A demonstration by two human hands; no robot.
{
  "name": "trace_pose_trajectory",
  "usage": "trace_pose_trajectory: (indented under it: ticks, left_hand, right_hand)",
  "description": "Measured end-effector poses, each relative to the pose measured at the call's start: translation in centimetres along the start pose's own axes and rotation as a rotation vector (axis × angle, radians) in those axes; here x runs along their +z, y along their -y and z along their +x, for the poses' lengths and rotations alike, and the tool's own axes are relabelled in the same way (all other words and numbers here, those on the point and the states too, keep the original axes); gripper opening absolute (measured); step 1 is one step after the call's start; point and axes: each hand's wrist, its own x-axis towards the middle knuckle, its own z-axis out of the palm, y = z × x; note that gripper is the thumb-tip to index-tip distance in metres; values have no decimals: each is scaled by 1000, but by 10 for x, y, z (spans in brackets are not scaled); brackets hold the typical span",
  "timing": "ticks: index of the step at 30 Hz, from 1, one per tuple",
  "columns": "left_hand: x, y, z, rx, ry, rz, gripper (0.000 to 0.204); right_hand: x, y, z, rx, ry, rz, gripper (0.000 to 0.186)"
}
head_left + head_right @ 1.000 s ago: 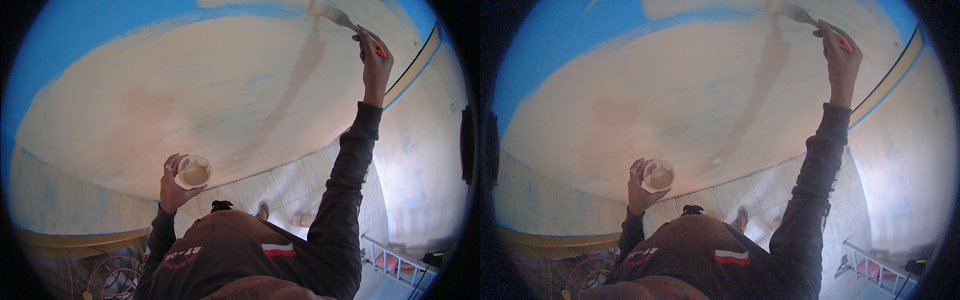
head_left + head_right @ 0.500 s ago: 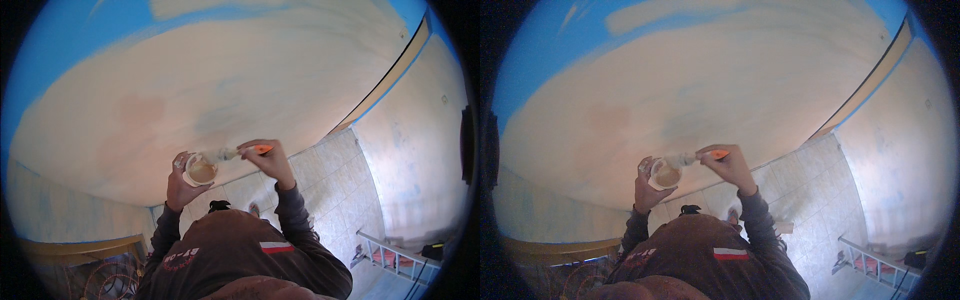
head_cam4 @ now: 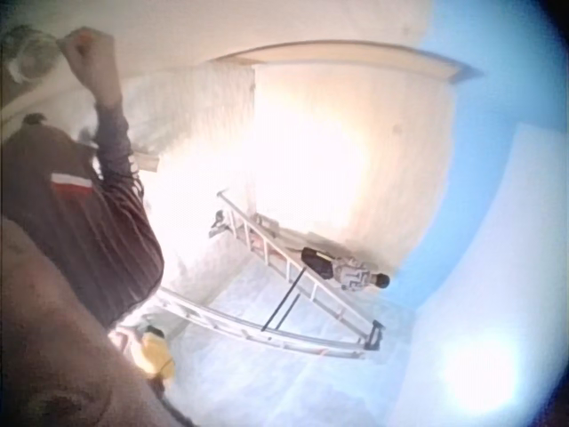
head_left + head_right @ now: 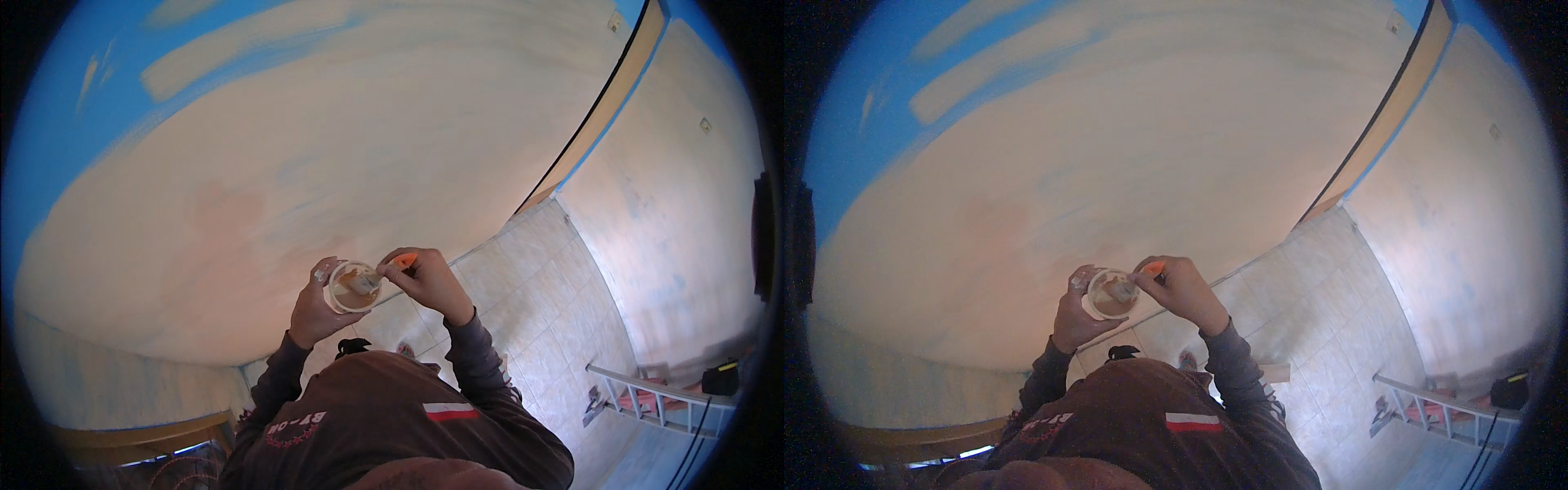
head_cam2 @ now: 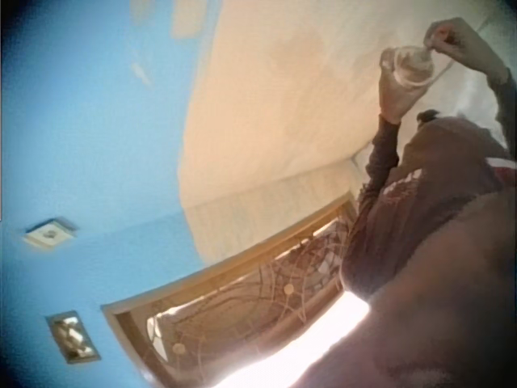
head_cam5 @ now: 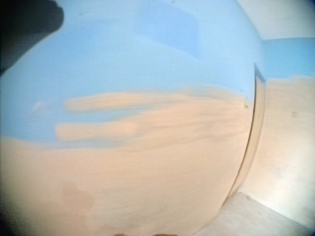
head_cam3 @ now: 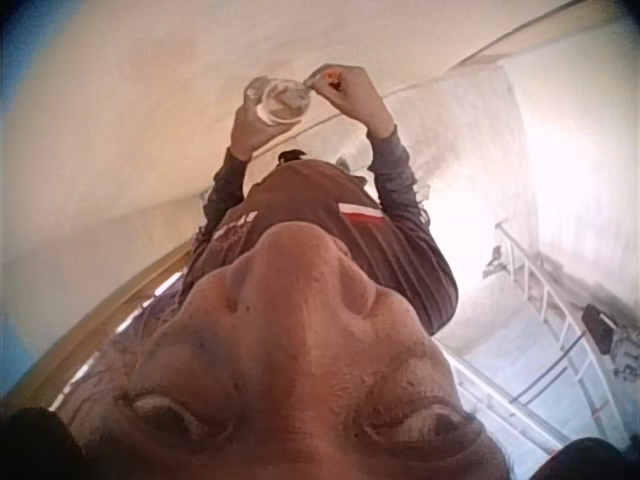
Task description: The person paints a ceiling using a paintbrush and a small container of beige paint. They repeatedly dip the brush into the container and apply paint to the ceiling surface in broad strokes.
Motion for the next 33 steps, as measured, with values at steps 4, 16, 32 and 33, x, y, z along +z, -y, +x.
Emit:
trace_pose_trajectory:
  ticks: [4, 16, 32, 33]
  left_hand:
    - [18, -12, 36, 54, 53, 40, 105]
    - [16, -3, 67, 189, 40, -23, 113]
    - [17, -13, 65, 150, 59, -79, 106]
    - [19, -14, 65, 148, 51, -98, 106]
  right_hand:
    - [-27, -12, 12, -82, -46, -132, 23]
    - [-39, 0, 39, -326, -191, -208, 22]
    - [-32, -14, 42, -312, -44, -327, 24]
    - [-32, -15, 42, -321, -55, -328, 23]
